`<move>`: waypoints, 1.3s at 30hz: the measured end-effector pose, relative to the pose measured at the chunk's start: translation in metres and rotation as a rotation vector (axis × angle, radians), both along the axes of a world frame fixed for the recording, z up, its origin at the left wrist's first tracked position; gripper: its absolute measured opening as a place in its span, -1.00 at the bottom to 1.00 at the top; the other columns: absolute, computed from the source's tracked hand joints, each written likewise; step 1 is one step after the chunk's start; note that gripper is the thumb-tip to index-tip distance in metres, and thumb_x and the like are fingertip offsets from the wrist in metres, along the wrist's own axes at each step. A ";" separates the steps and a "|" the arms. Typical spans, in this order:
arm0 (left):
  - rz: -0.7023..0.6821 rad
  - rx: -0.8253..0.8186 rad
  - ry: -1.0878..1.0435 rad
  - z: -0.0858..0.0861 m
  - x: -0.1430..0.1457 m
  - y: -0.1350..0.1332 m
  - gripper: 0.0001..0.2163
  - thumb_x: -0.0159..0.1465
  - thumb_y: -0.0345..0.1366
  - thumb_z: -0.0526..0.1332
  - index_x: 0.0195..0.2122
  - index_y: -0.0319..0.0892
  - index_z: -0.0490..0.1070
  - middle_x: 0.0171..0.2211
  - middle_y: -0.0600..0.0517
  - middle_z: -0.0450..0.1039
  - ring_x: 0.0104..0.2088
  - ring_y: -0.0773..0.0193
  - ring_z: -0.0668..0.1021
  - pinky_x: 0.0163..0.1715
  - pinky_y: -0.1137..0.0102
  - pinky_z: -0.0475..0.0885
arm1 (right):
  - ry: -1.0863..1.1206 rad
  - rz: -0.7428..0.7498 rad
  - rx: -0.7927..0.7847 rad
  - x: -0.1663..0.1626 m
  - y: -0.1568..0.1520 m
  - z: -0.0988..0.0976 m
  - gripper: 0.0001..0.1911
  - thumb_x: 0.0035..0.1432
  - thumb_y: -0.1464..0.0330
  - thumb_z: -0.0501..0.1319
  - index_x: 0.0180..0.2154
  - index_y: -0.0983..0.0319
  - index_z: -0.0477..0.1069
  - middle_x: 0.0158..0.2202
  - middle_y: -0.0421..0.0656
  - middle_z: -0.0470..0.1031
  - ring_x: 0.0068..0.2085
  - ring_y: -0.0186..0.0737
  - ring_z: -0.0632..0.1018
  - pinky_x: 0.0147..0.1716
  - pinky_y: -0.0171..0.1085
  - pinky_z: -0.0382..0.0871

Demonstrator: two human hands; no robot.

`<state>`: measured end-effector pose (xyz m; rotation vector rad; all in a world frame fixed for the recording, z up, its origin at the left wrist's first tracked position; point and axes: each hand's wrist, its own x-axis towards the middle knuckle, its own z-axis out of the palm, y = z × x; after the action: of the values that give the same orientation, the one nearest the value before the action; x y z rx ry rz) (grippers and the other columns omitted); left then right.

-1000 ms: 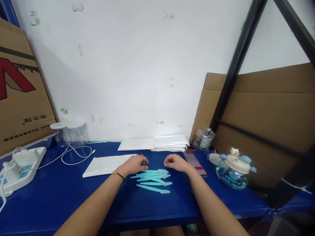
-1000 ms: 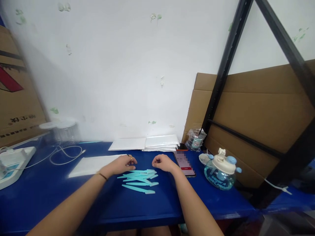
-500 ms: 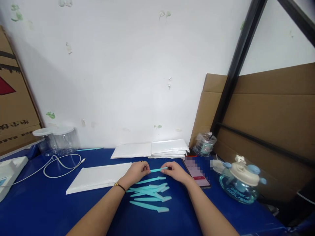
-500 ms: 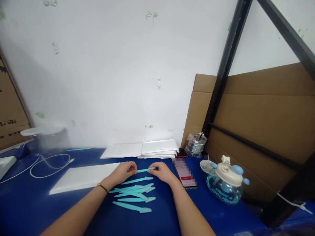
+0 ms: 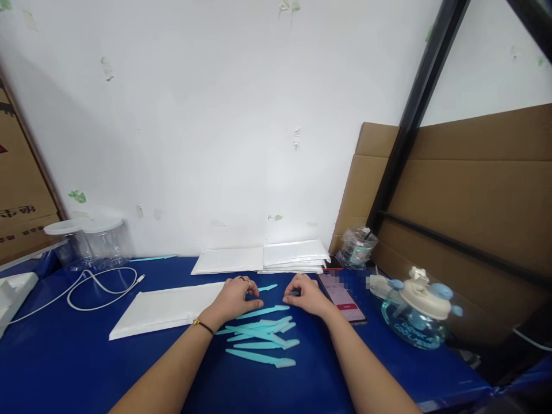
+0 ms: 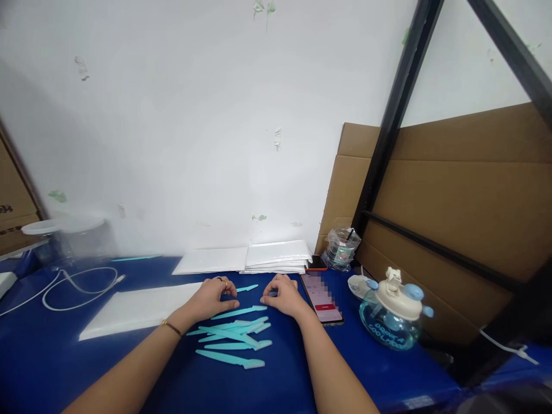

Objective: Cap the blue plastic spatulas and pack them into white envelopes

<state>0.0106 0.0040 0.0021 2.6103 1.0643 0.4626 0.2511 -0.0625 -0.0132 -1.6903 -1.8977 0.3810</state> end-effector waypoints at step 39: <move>-0.001 0.065 0.023 -0.004 0.023 -0.011 -0.80 0.18 -0.16 0.15 -0.46 -0.13 0.45 -0.32 0.04 0.46 -0.22 0.21 0.41 -0.23 0.33 0.15 | -0.047 0.136 -0.046 -0.013 -0.008 0.010 -0.80 0.03 0.20 0.23 -0.47 0.18 0.49 -0.32 -0.18 0.40 -0.15 -0.15 0.35 -0.17 -0.21 0.04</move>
<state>0.0340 -0.0071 -0.0017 2.6782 1.0729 0.4757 0.2381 -0.0703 -0.0030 -1.6168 -2.0597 0.4439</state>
